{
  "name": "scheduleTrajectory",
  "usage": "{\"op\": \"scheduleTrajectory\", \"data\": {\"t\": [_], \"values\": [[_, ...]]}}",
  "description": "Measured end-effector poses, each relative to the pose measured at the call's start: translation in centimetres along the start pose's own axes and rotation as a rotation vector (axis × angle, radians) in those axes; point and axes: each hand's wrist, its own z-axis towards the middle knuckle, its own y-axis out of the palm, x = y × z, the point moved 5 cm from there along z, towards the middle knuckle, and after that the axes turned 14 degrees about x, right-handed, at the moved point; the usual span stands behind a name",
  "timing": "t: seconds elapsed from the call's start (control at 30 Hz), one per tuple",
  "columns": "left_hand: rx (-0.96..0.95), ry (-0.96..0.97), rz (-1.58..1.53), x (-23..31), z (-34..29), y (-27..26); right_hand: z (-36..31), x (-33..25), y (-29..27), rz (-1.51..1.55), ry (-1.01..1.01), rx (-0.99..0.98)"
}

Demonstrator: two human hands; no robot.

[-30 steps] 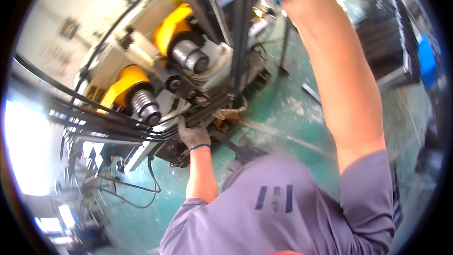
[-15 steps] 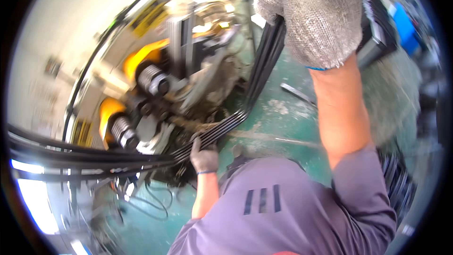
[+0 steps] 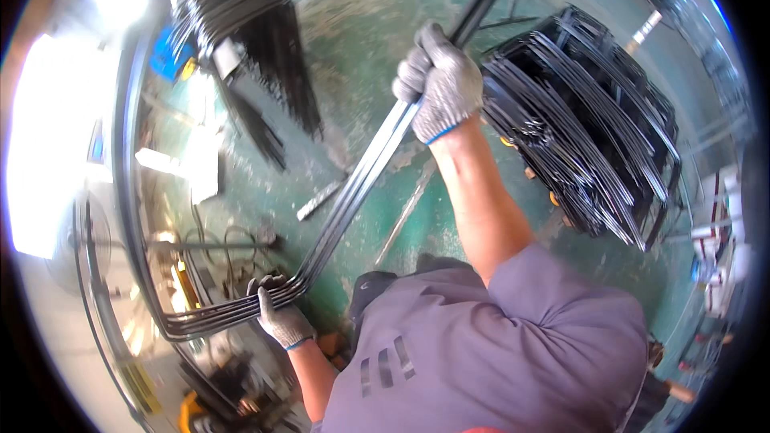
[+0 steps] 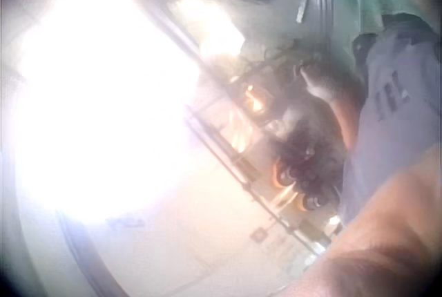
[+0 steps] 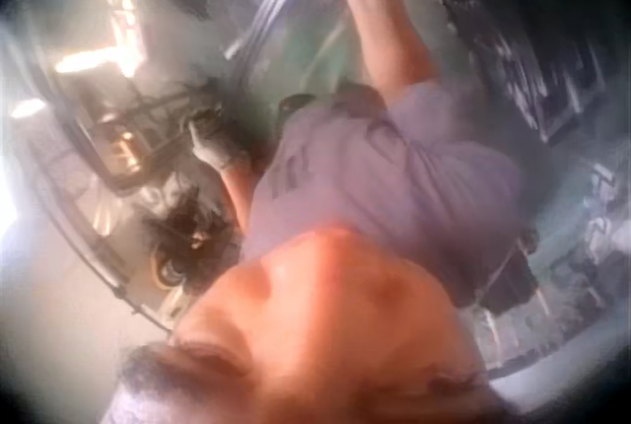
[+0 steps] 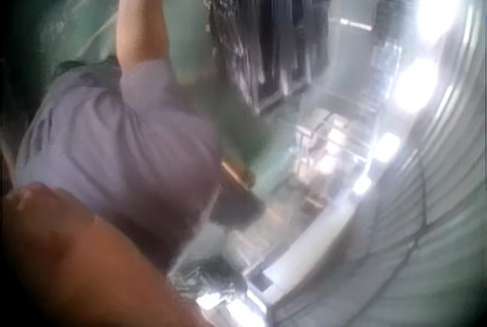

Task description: The person repeatedly picks up bundles of long metal rods from a floor rack and feeds them into a yellow and white bending machine. After the machine processes the rods, the person removes the bent metal pieces and stacks them onto a nearby rack.

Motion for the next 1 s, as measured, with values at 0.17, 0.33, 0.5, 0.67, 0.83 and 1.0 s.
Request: {"op": "scheduleTrajectory", "data": {"t": [0.17, 0.33, 0.5, 0.67, 0.83, 1.0], "values": [[0.031, 0.015, 0.233, -5.3, 4.4, 16.8, 7.5, -9.0, -10.9, 0.045, -0.193, 0.441], [-0.219, 0.021, 0.362, -13.3, 5.4, 37.5, 14.1, -17.3, -24.0, 0.145, -0.395, 0.798], [-0.492, -0.085, 0.533, -23.1, 4.7, 54.4, 16.5, -23.0, -32.2, 0.256, -0.536, 1.09], [-0.777, -0.092, 0.683, -31.0, -2.1, 71.5, 19.1, -29.0, -38.7, 0.382, -0.66, 1.32], [-0.986, -0.047, 0.845, -40.1, -11.2, 85.7, 23.6, -35.8, -47.5, 0.426, -0.769, 1.288], [-1.008, 0.266, 0.877, -51.0, -18.7, 98.2, 29.7, -43.9, -54.5, 0.436, -0.684, 1.421]]}}
